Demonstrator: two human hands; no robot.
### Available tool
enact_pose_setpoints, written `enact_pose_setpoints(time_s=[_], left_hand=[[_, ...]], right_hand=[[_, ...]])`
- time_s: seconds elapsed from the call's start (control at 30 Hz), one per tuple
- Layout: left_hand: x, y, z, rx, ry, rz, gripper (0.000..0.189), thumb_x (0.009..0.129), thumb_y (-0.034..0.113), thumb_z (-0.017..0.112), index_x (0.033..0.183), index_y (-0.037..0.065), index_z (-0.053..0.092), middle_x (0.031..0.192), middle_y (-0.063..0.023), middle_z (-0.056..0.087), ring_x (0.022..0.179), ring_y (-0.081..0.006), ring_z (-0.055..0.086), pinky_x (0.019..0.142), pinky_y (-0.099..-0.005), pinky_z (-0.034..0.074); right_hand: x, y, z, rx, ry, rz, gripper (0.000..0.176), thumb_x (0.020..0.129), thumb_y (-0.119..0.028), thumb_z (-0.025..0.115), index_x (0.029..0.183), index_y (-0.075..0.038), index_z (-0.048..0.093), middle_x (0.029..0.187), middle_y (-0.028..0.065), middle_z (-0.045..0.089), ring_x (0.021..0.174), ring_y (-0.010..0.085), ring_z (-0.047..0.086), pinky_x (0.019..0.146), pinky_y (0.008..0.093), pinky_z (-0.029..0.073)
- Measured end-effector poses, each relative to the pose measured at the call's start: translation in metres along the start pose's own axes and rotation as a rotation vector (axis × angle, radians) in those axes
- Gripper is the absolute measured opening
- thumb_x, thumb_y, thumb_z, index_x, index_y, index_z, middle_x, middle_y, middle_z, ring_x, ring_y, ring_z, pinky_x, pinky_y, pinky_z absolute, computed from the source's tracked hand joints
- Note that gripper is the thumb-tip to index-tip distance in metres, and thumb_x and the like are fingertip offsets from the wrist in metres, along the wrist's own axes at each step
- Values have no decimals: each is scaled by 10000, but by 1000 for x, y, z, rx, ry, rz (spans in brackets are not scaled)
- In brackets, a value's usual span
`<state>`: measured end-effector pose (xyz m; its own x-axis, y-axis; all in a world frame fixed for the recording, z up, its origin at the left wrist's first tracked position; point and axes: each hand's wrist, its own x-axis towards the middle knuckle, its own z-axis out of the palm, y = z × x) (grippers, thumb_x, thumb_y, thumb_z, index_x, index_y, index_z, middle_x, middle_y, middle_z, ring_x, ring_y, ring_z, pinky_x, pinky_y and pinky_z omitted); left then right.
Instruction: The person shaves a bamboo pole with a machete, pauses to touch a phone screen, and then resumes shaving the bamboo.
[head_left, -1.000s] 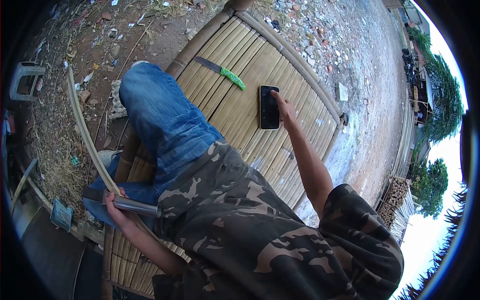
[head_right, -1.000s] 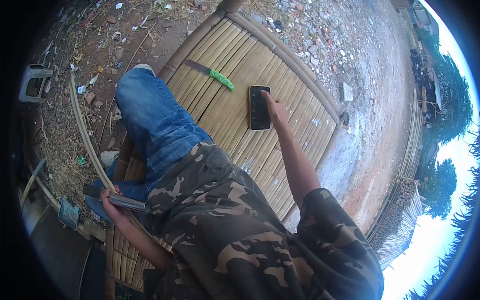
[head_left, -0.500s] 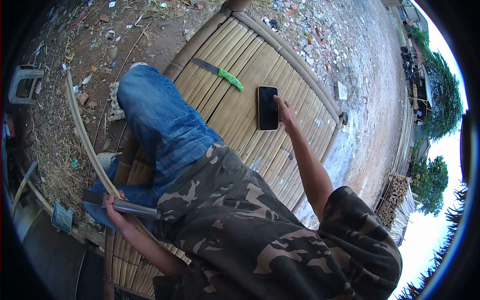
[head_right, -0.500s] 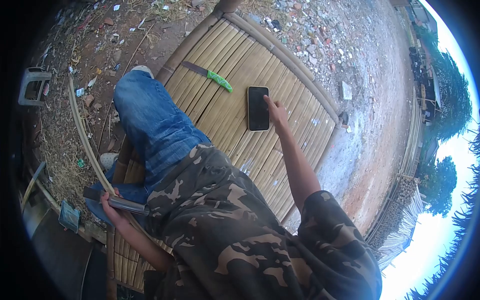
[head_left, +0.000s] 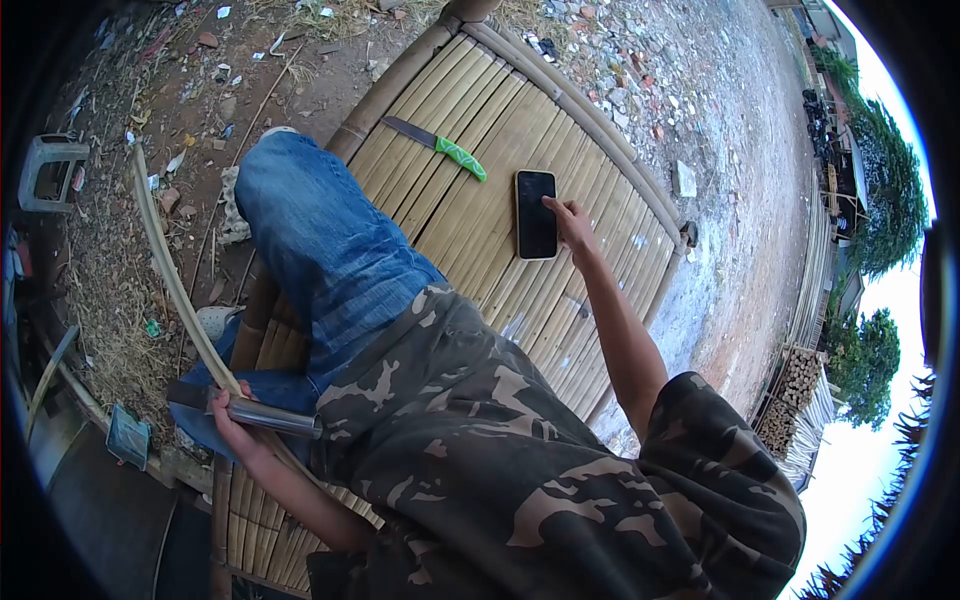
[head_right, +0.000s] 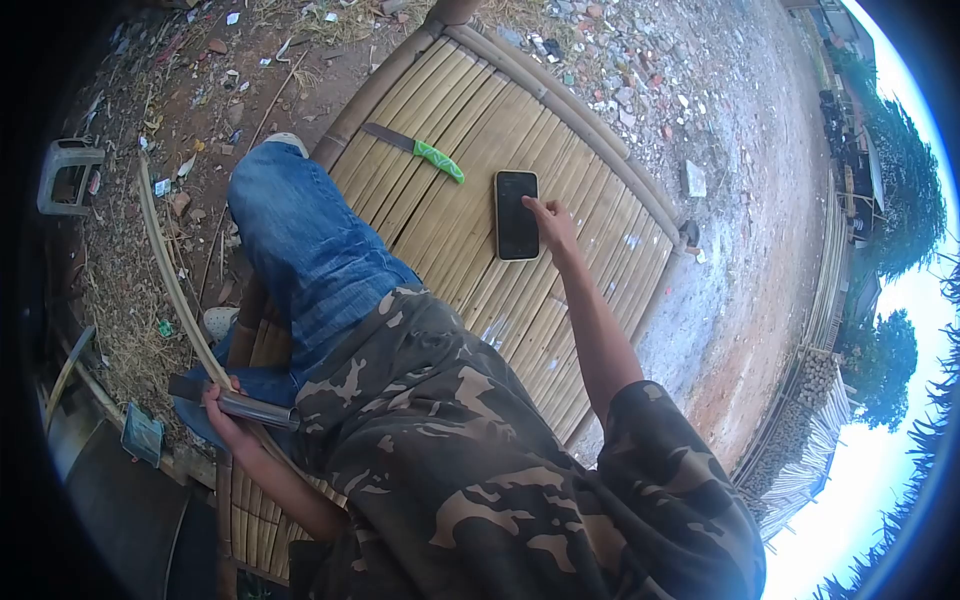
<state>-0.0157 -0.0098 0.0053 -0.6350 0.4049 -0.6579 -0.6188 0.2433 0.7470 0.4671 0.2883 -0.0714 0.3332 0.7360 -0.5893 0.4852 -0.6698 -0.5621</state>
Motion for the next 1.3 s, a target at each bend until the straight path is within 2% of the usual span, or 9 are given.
enact_pose_setpoints(time_s=[0.33,0.4,0.47,0.53,0.7,0.83,1.0,1.3], left_hand=[[3,-2,-4,-6,-7,0,281,878,321,540,995,66,522,864,-68,570,732,-130,520,681,-244,447],[2,-2,-3,-16,3,-2,283,878,319,539,1002,65,523,865,-69,570,734,-130,522,682,-245,447],[2,-3,-2,-23,14,-5,285,878,316,538,1010,64,523,866,-70,571,736,-130,523,683,-245,447],[2,-3,0,-37,43,-19,296,901,292,515,1111,83,503,852,-65,555,711,-113,515,631,-226,445],[3,-2,-5,-25,-28,9,284,884,289,529,1049,58,521,868,-72,570,737,-130,524,679,-245,449],[3,-2,-5,-31,-32,-3,283,885,284,526,1052,55,520,872,-70,572,738,-129,525,672,-243,450],[2,-2,-3,-16,-18,6,285,883,290,531,1044,55,524,872,-69,573,743,-130,527,684,-246,446],[3,0,-3,12,-12,-6,295,877,313,542,1032,63,527,870,-66,570,750,-128,522,690,-245,436]], right_hand=[[8,4,3,-113,78,-28,605,785,-620,673,868,-24,608,681,35,542,619,127,529,553,276,410],[1,-1,-3,54,-18,29,594,812,-612,649,890,-24,620,698,34,546,645,125,537,573,285,419],[1,0,-4,57,-24,21,583,822,-604,641,897,-26,619,704,27,541,642,119,530,567,279,410],[1,2,-5,63,-28,15,572,832,-596,634,904,-28,617,709,20,535,640,114,523,561,274,401],[1,5,-9,172,-124,-18,504,857,-532,639,951,-38,598,709,-8,501,597,93,469,518,247,345],[-4,5,-13,185,-149,-33,457,853,-477,667,975,-43,591,718,-6,508,603,86,471,521,246,351],[-7,4,-13,124,-152,-54,368,811,-318,721,1010,-43,577,728,-4,523,610,87,484,527,234,361],[-1,9,-15,159,-181,-26,302,802,-243,675,1014,-49,581,813,19,566,685,102,515,577,250,397]])
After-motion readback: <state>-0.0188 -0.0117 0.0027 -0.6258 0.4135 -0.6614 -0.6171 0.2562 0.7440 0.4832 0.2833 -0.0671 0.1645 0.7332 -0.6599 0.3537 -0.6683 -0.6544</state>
